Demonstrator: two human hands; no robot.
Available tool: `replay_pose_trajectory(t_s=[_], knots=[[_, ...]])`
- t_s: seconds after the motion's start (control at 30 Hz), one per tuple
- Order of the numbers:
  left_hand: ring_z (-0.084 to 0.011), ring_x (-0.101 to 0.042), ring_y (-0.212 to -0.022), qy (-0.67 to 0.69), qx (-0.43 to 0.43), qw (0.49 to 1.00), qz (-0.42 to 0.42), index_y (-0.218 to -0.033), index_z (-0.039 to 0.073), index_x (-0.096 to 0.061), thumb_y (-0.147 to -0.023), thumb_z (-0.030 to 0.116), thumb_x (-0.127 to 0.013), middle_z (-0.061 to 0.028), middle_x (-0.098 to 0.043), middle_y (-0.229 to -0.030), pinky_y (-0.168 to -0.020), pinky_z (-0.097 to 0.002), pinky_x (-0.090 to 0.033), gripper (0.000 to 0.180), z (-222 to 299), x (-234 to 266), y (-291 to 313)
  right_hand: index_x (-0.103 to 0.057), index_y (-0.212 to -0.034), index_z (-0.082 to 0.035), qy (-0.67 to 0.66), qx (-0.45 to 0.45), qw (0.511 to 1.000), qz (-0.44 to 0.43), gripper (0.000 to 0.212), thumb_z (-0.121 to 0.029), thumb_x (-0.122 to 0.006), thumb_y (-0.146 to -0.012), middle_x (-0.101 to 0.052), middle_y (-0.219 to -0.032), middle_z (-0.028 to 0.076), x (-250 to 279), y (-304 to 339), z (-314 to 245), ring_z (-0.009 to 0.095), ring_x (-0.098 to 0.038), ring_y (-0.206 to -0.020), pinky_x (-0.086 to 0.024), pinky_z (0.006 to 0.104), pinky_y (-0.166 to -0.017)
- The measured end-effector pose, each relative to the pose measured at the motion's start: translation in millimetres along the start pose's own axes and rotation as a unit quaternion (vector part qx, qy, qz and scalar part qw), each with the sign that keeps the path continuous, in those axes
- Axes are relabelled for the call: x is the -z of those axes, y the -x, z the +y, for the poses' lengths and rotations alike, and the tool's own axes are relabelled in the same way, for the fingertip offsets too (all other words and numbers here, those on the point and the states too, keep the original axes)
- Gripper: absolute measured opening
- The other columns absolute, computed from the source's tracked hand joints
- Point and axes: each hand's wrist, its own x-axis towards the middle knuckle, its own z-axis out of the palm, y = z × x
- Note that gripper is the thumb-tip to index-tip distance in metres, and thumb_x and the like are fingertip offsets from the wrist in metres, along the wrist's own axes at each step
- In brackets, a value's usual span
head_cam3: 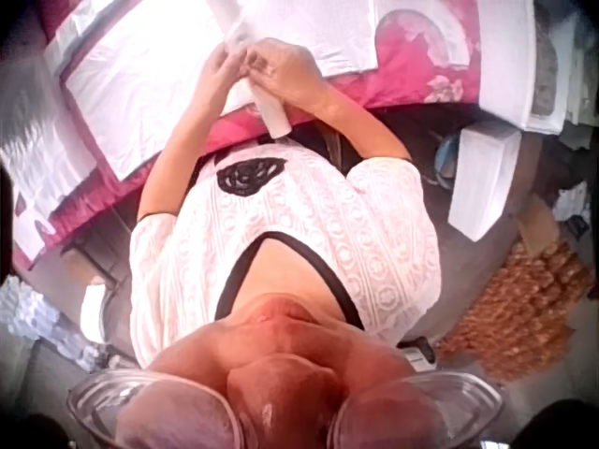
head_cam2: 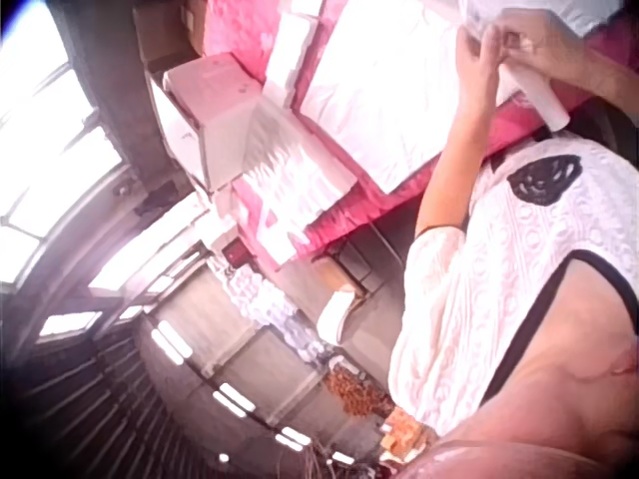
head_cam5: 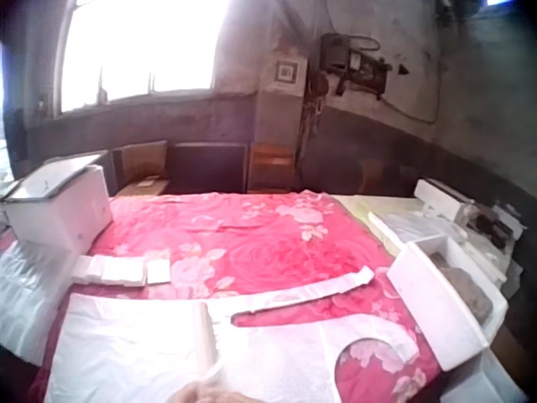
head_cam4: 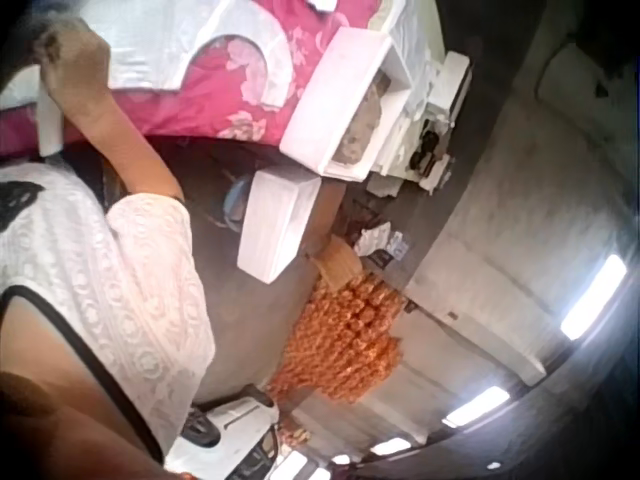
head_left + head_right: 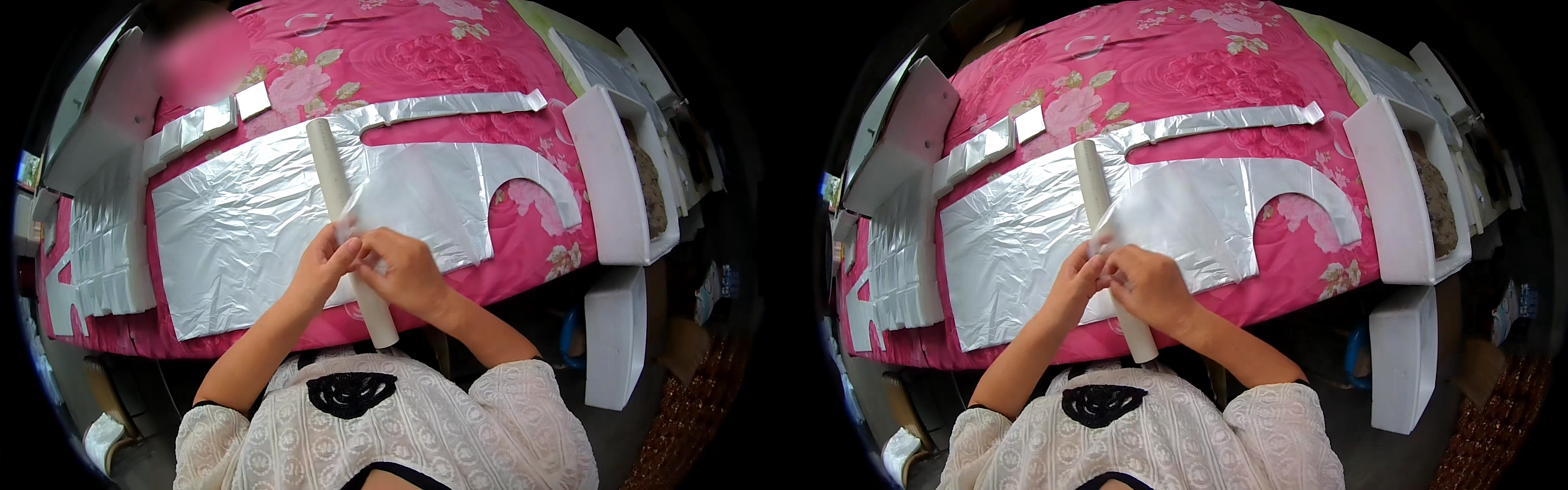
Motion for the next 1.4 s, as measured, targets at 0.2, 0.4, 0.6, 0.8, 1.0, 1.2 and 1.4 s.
replay_pose_trajectory(t_s=[0.2,0.4,0.6,0.8,1.0,1.2,1.4], knots=[[-0.0163,-0.064,-0.076,-0.005,0.134,0.986,0.097,-0.094,0.0,-0.061,-0.085,0.014,-0.061,-0.0091,-0.065,-0.084,-0.066,-0.0268,-0.05,0.017,20,110,44,-0.058,-0.092,-0.005,0.037,0.121,0.991,-0.038,0.027,-0.017,-0.07,-0.072,-0.06,-0.092,0.008,-30,28,-36,0.027,-0.058,-0.083,-0.047,0.0374,-0.069],[-0.0108,-0.061,-0.071,-0.125,0.163,0.953,0.222,-0.088,0.004,-0.06,-0.082,0.012,-0.06,-0.0025,-0.062,-0.079,-0.065,-0.0252,-0.049,0.01,25,219,96,-0.057,-0.082,-0.001,0.243,-0.17,0.947,-0.121,0.05,-0.047,-0.071,-0.068,-0.06,-0.074,0.014,-10,61,-26,0.03,-0.059,-0.069,-0.047,0.0399,-0.063],[-0.0074,-0.055,-0.064,-0.21,0.148,0.937,0.238,-0.087,0.002,-0.06,-0.081,0.006,-0.057,-0.0009,-0.06,-0.074,-0.059,-0.0207,-0.045,0.008,34,238,86,-0.061,-0.078,0.002,0.175,-0.282,0.923,-0.194,0.044,-0.041,-0.068,-0.07,-0.062,-0.069,0.02,-8,71,-14,0.035,-0.062,-0.065,-0.048,0.0408,-0.061],[-0.0126,-0.059,-0.073,-0.39,0.08,0.875,0.276,-0.091,0.0,-0.059,-0.079,0.001,-0.056,-0.0045,-0.062,-0.082,-0.066,-0.0249,-0.047,0.012,29,250,83,-0.062,-0.077,0.001,0.124,-0.306,0.925,-0.189,0.044,-0.042,-0.065,-0.071,-0.062,-0.068,0.019,4,80,-9,0.035,-0.062,-0.066,-0.049,0.0429,-0.062],[-0.0312,-0.053,-0.106,-0.592,-0.291,0.716,0.228,-0.107,0.003,-0.055,-0.074,-0.007,-0.054,-0.0128,-0.056,-0.115,-0.091,-0.0369,-0.043,0.035,40,125,37,-0.063,-0.077,0.001,0.122,-0.311,0.922,-0.194,0.044,-0.042,-0.064,-0.071,-0.063,-0.069,0.02,6,79,-8,0.036,-0.062,-0.066,-0.049,0.0427,-0.062],[-0.0356,-0.027,-0.132,-0.568,-0.283,0.769,0.079,-0.133,-0.004,-0.032,-0.078,0.006,-0.05,-0.0212,-0.029,-0.141,-0.108,-0.0414,-0.024,0.06,-28,24,-17,-0.064,-0.078,0.003,0.142,-0.302,0.916,-0.226,0.044,-0.041,-0.065,-0.072,-0.062,-0.07,0.021,9,73,-8,0.037,-0.062,-0.068,-0.048,0.0419,-0.063],[-0.036,-0.017,-0.136,-0.638,-0.228,0.731,0.079,-0.137,-0.01,-0.021,-0.081,0.017,-0.042,-0.025,-0.022,-0.144,-0.111,-0.0439,-0.013,0.064,-50,20,-26,-0.064,-0.073,0.004,0.089,-0.285,0.918,-0.26,0.052,-0.048,-0.064,-0.074,-0.062,-0.068,0.022,21,38,7,0.035,-0.062,-0.064,-0.049,0.0405,-0.061]])
